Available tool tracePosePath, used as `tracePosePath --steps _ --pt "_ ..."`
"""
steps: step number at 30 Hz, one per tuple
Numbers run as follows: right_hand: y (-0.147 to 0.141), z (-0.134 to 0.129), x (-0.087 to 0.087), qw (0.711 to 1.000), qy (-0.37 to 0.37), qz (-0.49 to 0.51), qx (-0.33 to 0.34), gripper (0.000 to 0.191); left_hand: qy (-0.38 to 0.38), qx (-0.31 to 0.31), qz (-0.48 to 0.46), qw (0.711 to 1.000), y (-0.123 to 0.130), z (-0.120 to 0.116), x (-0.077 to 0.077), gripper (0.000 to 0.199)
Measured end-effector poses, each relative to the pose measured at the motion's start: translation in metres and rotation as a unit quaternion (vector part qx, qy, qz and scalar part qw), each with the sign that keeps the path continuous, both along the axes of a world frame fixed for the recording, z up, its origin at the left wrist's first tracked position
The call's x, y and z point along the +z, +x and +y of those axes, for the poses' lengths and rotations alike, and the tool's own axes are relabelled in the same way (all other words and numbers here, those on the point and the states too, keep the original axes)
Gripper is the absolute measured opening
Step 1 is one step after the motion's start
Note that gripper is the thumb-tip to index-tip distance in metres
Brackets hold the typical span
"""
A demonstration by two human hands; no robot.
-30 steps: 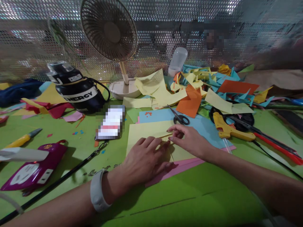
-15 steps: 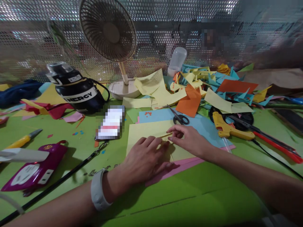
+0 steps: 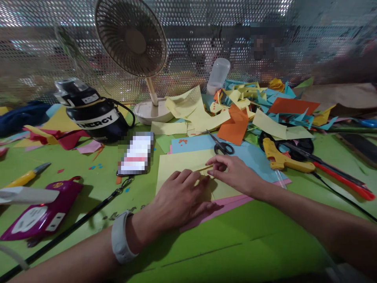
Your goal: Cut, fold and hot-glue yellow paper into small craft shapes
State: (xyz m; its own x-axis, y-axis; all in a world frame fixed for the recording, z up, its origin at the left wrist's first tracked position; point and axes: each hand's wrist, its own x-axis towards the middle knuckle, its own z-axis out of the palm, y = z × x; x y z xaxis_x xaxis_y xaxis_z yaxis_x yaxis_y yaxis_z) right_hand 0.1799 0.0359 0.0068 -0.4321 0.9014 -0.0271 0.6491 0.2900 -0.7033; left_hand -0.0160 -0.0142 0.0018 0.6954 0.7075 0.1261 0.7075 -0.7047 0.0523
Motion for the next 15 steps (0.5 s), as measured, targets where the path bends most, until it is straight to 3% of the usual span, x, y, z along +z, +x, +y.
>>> tracePosePath --steps 8,15 --pt "-0.0004 -0.0005 -0.0005 1.0 0.024 0.001 0.008 0.017 0.01 -0.008 0.026 1.0 0.0028 0.001 0.002 0.059" --pt "-0.0005 -0.0019 0.001 0.999 0.038 -0.007 0.012 0.016 0.036 -0.026 -0.008 0.999 0.0024 0.0007 0.0 0.056"
